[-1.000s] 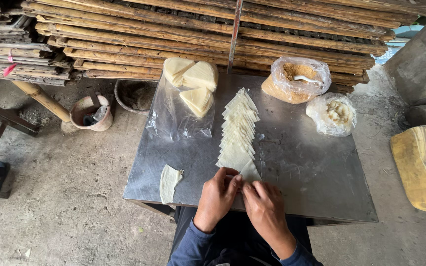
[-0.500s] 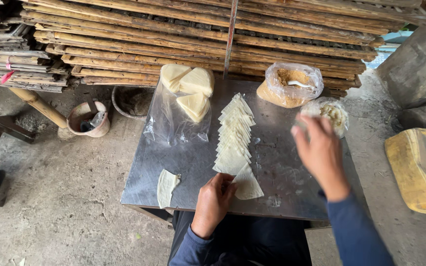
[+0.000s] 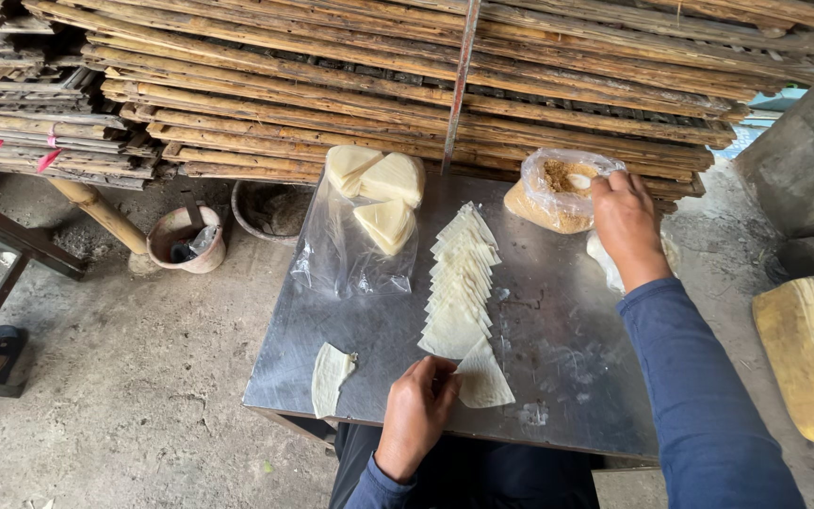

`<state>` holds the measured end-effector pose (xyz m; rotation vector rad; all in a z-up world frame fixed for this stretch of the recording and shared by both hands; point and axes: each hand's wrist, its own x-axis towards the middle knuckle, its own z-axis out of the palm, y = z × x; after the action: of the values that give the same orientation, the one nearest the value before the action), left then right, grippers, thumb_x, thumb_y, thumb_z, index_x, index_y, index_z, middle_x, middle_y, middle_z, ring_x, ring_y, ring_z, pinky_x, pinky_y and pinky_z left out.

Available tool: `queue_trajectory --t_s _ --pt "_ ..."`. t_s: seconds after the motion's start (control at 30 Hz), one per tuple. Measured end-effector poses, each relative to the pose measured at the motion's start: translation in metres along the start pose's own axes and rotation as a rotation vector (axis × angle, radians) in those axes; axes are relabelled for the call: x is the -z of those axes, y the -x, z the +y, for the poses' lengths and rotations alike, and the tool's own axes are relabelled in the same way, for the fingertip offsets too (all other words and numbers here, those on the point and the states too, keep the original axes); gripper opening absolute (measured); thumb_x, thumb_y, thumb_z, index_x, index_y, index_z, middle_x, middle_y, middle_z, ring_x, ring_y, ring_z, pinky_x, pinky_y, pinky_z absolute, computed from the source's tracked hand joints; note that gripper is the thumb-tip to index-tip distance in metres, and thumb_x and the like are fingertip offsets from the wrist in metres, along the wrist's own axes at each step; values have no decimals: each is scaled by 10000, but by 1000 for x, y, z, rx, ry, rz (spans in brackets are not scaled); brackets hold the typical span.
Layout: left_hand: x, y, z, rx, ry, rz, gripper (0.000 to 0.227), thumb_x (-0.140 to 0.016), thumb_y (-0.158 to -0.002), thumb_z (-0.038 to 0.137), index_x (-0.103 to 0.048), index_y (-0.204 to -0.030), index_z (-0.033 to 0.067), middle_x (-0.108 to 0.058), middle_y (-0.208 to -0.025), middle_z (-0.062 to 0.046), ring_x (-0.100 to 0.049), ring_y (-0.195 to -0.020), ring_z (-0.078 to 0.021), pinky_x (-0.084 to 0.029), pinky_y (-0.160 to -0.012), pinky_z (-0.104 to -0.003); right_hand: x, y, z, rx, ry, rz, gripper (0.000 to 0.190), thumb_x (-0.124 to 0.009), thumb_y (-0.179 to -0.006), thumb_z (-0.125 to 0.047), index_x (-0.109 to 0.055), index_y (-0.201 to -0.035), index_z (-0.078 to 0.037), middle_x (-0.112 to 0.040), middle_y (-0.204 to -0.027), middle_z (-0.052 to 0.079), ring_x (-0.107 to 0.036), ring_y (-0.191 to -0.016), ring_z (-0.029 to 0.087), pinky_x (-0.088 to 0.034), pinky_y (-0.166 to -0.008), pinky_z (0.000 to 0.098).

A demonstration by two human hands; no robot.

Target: The person repeatedly scoops a granular filling from a plastic bag onto thin triangular wrappers, folds each wrapper into a small packet, and places it on the metal table. The process is repeated continuously with multiple wrappers and filling.

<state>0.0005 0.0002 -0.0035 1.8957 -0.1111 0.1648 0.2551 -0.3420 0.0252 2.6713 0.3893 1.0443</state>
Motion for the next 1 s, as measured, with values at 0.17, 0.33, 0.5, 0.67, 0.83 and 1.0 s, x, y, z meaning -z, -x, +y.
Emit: queue_trajectory --t_s 0.17,0.33,0.5,0.67,0.83,1.0 --pt "1 0 -1 -8 -4 -13 169 -751 -873 99 -695 -1007 12 -733 -911 -123 -751 -731 -224 -592 -621 -311 -1 -5 6 57 67 -4 224 -674 -889 -27 -718 -1107 -4 -683 -1147 163 -662 -1152 336 -555 -980 417" --pt "0 -1 -1 15 14 -32 171 -745 -878 93 -692 -1020 13 -735 -926 -122 -755 -735 -229 -593 -629 -312 -15 -4 0 77 23 -96 237 -673 -882 5 -725 -1114 11 -686 -1119 181 -674 -1076 325 -567 -979 419" --pt "2 -1 -1 -6 20 -25 172 -746 -869 80 -692 -1017 9 -735 -926 -127 -753 -738 -233 -591 -629 -316 -15 0 1 -201 -239 -64 145 -672 -976 17 -739 -1104 30 -673 -1055 237 -680 -972 382 -569 -853 457" --pt "1 -2 0 0 13 -24 162 -747 -865 78 -692 -1004 14 -736 -907 -124 -755 -725 -231 -589 -624 -317 -9 4 0 -262 -250 7 108 -698 -970 -37 -741 -1060 5 -670 -1015 234 -681 -938 404 -568 -839 483" --pt "0 -2 -4 -40 20 -18 173 -744 -856 58 -687 -1011 6 -737 -918 -133 -755 -746 -240 -589 -637 -316 -21 6 -1 -364 -400 10 112 -678 -959 -57 -739 -1046 -22 -688 -1015 240 -688 -912 410 -556 -843 485" --pt "-1 0 -10 -30 14 -24 174 -748 -853 66 -697 -1010 11 -743 -911 -132 -755 -744 -253 -587 -646 -324 -42 11 8 -542 -548 44 85 -681 -971 -75 -762 -978 -50 -730 -883 177 -701 -866 377 -542 -802 463"
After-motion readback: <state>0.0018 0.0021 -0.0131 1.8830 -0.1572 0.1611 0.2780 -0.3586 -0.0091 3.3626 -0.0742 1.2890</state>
